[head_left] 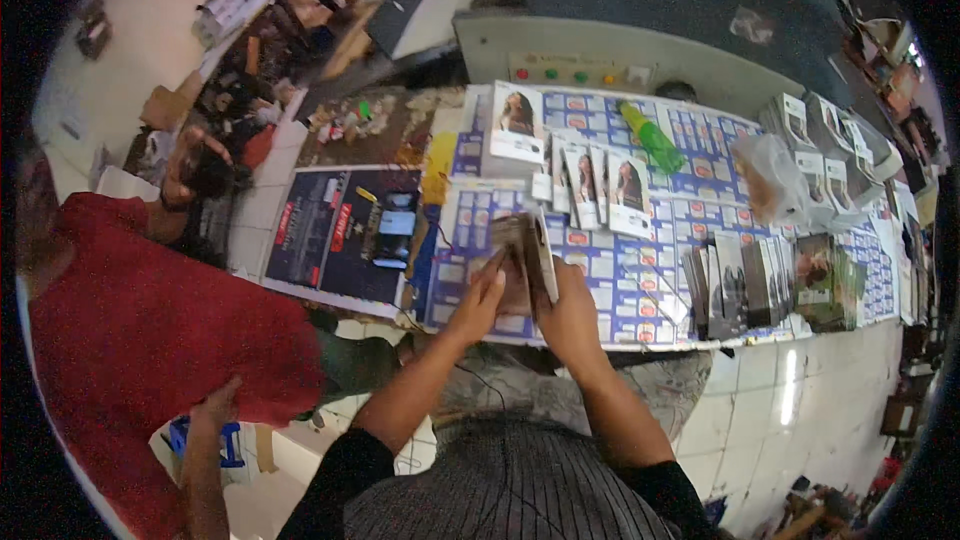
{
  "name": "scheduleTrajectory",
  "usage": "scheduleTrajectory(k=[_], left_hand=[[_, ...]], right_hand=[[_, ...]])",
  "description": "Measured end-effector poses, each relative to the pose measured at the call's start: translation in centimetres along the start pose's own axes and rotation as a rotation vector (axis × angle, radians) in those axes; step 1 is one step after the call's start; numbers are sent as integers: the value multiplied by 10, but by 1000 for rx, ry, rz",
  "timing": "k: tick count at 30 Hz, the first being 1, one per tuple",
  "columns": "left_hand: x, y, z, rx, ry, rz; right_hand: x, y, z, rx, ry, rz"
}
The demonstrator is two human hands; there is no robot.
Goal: The person organizes brochures on a table by flipping through the pages and stacking them into separate piles.
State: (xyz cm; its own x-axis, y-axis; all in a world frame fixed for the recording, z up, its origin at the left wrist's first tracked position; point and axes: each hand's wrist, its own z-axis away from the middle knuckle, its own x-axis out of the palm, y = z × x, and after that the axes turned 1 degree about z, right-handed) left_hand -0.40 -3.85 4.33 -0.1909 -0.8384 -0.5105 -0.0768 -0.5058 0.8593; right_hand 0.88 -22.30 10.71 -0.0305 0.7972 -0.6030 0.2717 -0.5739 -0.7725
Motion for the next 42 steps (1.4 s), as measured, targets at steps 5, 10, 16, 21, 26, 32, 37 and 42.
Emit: scheduleTrajectory(k=[5, 10, 16, 21, 26, 32, 37, 42], left_hand=[[-38, 147, 23, 228, 316, 549], [-72, 173, 42, -29, 316, 921], [-93, 196, 56, 254, 101, 1185], [-85, 182, 53, 124, 116, 1303], [-87, 173, 45, -92, 48, 1652], [-45, 142, 33, -355, 51, 1638], [-23, 133, 48, -631, 42, 1484], [12, 97, 26, -602, 4, 1592]], right_hand=[[-52, -115, -13, -194, 27, 18], [-69, -158, -14, -480, -31, -59], [-89, -177, 7, -539, -112, -104], [-93, -175, 12, -516, -125, -90], [-107, -161, 8, -437, -270, -376], [-97, -101, 11, -377, -391, -431], [-94, -91, 35, -476, -409, -174], [-79, -77, 36, -513, -288, -75]])
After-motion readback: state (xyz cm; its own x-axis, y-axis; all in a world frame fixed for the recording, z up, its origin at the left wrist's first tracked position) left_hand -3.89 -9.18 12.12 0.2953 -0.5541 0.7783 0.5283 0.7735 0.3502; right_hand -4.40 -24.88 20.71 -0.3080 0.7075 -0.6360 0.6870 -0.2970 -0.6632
